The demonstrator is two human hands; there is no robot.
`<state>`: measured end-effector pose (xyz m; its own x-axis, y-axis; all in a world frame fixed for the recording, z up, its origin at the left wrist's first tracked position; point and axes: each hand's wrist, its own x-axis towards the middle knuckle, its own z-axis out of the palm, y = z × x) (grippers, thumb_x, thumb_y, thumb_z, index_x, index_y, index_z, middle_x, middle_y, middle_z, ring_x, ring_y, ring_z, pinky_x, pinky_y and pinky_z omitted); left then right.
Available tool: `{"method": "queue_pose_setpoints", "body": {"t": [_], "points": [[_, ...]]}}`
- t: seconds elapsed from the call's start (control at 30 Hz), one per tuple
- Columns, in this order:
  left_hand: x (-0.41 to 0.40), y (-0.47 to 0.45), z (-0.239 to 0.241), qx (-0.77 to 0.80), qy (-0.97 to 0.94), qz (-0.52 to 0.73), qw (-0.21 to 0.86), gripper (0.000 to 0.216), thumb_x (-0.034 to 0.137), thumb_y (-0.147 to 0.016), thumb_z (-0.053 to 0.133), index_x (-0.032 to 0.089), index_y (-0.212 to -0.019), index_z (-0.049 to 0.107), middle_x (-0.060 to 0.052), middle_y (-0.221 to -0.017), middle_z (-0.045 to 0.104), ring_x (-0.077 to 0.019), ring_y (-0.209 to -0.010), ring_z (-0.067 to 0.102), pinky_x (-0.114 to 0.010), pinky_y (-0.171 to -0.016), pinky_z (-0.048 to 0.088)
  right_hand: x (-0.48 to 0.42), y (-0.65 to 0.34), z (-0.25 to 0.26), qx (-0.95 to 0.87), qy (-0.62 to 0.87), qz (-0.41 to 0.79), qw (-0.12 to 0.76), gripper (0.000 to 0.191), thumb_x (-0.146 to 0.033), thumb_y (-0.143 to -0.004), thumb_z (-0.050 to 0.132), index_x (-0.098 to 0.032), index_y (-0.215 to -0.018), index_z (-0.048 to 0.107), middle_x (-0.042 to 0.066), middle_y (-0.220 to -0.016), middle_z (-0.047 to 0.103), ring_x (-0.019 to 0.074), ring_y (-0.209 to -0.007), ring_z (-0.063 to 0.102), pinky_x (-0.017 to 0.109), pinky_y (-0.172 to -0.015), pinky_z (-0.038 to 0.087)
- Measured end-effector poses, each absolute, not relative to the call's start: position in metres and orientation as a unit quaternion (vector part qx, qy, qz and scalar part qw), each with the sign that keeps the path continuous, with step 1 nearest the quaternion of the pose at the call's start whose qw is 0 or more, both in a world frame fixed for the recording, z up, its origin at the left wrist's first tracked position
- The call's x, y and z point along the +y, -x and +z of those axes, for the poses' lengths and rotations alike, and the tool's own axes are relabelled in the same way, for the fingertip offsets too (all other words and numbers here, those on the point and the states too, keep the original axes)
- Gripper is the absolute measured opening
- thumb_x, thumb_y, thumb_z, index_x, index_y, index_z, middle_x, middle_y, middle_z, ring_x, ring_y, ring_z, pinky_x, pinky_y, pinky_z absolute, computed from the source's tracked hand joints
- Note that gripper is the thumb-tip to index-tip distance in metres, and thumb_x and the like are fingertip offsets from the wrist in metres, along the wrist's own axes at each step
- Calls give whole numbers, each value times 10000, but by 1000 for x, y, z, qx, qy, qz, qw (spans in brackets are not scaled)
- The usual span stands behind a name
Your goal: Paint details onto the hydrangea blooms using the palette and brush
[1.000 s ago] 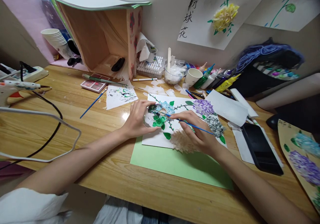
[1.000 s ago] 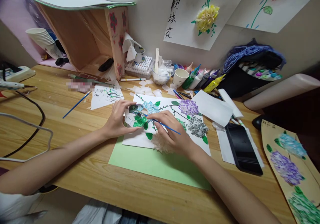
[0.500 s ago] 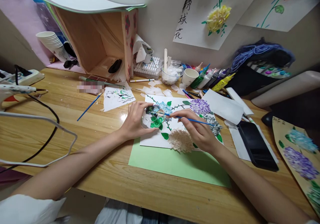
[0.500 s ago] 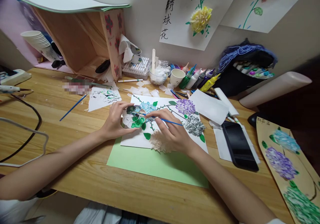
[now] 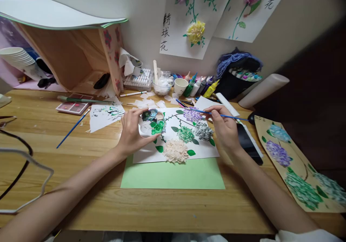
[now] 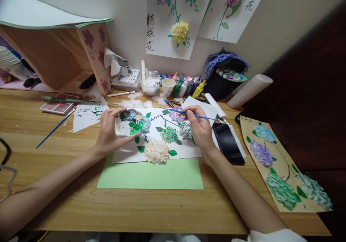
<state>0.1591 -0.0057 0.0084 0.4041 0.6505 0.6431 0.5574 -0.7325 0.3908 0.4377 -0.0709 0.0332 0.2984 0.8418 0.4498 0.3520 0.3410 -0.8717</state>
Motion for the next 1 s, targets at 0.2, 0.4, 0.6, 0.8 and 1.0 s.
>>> {"method": "queue_pose_setpoints", "body": {"t": [0.2, 0.4, 0.6, 0.8, 1.0], "points": [[-1, -193, 9, 405, -789, 454, 92, 730, 482, -666, 772, 221, -1258, 435, -114, -1168, 534, -283, -1075, 487, -450, -921, 401, -83, -459, 13, -604, 588, 142, 518, 176, -342, -941, 482, -233, -1025, 591, 45, -1001, 640, 198, -972, 602, 363, -875, 475], [-5, -206, -6, 433, -786, 435, 67, 723, 469, -674, 767, 231, -1267, 428, -114, -1158, 543, -299, -1055, 500, -452, -868, 372, -88, -462, 11, -704, 570, 30, 423, 179, -256, -949, 438, -218, -976, 611, 57, -931, 655, 220, -933, 585, 381, -844, 460], [-8, -203, -12, 418, -799, 430, 48, 736, 462, -683, 761, 219, -1285, 415, -129, -1110, 545, -309, -1002, 509, -444, -814, 368, -91, -468, 10, -683, 583, 12, 440, 252, -244, -960, 379, -220, -933, 629, 51, -898, 669, 212, -881, 609, 362, -808, 474], [-8, -203, -13, 398, -806, 434, 58, 750, 454, -673, 775, 237, -1291, 410, -123, -1137, 550, -314, -1019, 511, -458, -835, 372, -87, -465, 3, -698, 597, 28, 395, 217, -243, -950, 392, -221, -964, 607, 55, -907, 666, 218, -883, 620, 364, -789, 492], [-8, -204, -14, 391, -808, 436, 67, 757, 457, -671, 777, 249, -1294, 402, -118, -1136, 551, -306, -1003, 510, -459, -824, 374, -85, -464, -1, -704, 596, 42, 383, 210, -236, -955, 395, -235, -965, 604, 49, -939, 669, 219, -914, 615, 369, -829, 480]]}}
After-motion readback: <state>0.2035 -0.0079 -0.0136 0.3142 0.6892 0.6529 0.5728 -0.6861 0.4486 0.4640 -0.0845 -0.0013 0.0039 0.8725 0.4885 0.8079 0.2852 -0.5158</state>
